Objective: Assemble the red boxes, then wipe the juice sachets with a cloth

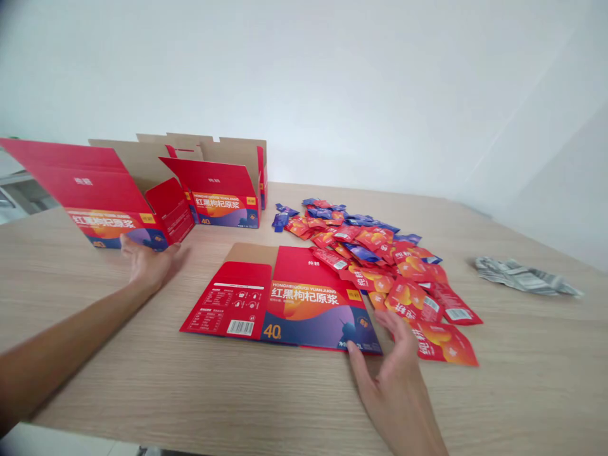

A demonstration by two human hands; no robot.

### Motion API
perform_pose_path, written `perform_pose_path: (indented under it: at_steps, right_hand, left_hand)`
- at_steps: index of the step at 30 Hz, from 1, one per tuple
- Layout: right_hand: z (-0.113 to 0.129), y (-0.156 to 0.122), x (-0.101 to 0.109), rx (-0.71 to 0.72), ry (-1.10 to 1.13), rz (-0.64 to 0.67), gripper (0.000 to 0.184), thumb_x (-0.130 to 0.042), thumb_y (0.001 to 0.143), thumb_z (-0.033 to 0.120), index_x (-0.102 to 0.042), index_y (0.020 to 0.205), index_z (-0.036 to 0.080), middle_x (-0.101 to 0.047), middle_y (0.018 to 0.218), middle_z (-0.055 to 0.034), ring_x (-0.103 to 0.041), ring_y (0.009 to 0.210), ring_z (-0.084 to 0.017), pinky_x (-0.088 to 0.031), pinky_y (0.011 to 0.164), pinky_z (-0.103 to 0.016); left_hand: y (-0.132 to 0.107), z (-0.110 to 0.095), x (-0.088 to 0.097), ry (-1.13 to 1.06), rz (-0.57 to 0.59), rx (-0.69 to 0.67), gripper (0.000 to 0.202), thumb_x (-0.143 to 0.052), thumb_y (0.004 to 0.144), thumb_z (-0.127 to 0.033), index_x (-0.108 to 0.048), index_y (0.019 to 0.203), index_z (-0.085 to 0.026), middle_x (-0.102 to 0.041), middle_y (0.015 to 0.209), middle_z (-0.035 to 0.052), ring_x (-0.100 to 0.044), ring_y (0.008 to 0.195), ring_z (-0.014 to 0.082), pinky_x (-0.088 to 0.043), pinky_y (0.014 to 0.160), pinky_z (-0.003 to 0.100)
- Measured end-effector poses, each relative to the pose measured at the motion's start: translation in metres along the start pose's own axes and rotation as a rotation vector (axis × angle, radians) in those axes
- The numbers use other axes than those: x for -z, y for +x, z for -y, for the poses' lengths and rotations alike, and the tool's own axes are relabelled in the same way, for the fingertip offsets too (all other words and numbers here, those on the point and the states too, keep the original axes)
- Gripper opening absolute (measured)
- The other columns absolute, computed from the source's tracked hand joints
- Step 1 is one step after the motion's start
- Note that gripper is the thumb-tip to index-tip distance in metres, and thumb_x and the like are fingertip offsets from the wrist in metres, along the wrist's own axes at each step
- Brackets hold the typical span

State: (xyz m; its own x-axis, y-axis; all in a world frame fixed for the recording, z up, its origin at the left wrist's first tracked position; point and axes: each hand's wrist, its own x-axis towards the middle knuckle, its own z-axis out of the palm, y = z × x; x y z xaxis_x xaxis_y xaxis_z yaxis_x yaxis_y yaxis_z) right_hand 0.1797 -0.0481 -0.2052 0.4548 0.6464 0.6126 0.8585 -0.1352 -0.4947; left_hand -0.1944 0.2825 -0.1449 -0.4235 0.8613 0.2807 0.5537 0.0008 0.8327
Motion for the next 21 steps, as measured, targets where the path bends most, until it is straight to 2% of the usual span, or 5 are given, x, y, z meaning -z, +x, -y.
perform_pose_path:
  at_steps: [4,7,10,16,21]
  right_hand:
    - [0.002,0.005,0.004,-0.001,-0.101,0.1,0.061,-0.055,0.109,0.064,-0.055,0.147,0.016,-0.072,0.145,-0.0276,-0.073,0.133,-0.044,-0.057,0.116,-0.067]
    - [0.008,0.017,0.004,-0.033,-0.252,0.231,0.065,-0.05,0.108,0.065,-0.06,0.144,0.012,-0.076,0.139,-0.0302,-0.074,0.128,-0.049,-0.055,0.114,-0.072]
    - [0.021,0.034,0.003,-0.107,-0.359,0.359,0.072,-0.049,0.109,0.065,-0.058,0.151,0.007,-0.077,0.138,-0.0325,-0.075,0.127,-0.053,-0.054,0.111,-0.075]
    - [0.045,0.049,0.003,-0.245,-0.191,0.452,0.077,-0.057,0.105,0.063,-0.052,0.158,0.007,-0.07,0.152,-0.0319,-0.071,0.138,-0.05,-0.055,0.115,-0.069]
    - [0.053,0.032,0.006,-0.316,0.131,0.44,0.092,-0.081,0.082,0.065,-0.053,0.154,0.014,-0.063,0.162,-0.0274,-0.063,0.15,-0.045,-0.053,0.123,-0.063]
  left_hand:
    - [-0.044,-0.004,0.015,-0.178,0.168,0.059,0.112,-0.085,0.083,-0.028,-0.023,0.174,-0.013,-0.052,0.168,0.0267,-0.064,0.148,0.0416,-0.055,0.126,0.057]
    - [-0.072,-0.013,0.021,-0.274,0.48,0.144,0.103,-0.084,0.073,-0.022,-0.034,0.163,-0.023,-0.069,0.135,0.0133,-0.076,0.125,0.0329,-0.065,0.11,0.049]
    - [-0.09,-0.033,0.026,-0.238,0.664,0.191,0.091,-0.085,0.07,-0.024,-0.045,0.152,-0.026,-0.071,0.128,0.0109,-0.08,0.106,0.0288,-0.068,0.09,0.042]
    - [-0.105,-0.069,0.052,-0.206,0.728,0.307,0.09,-0.077,0.068,-0.023,-0.045,0.152,-0.02,-0.079,0.102,0.0079,-0.081,0.08,0.0276,-0.062,0.071,0.037]
    - [-0.101,-0.046,0.082,-0.194,0.627,0.333,0.076,-0.08,0.059,-0.03,-0.057,0.131,-0.02,-0.08,0.083,0.008,-0.082,0.073,0.0344,-0.061,0.059,0.04]
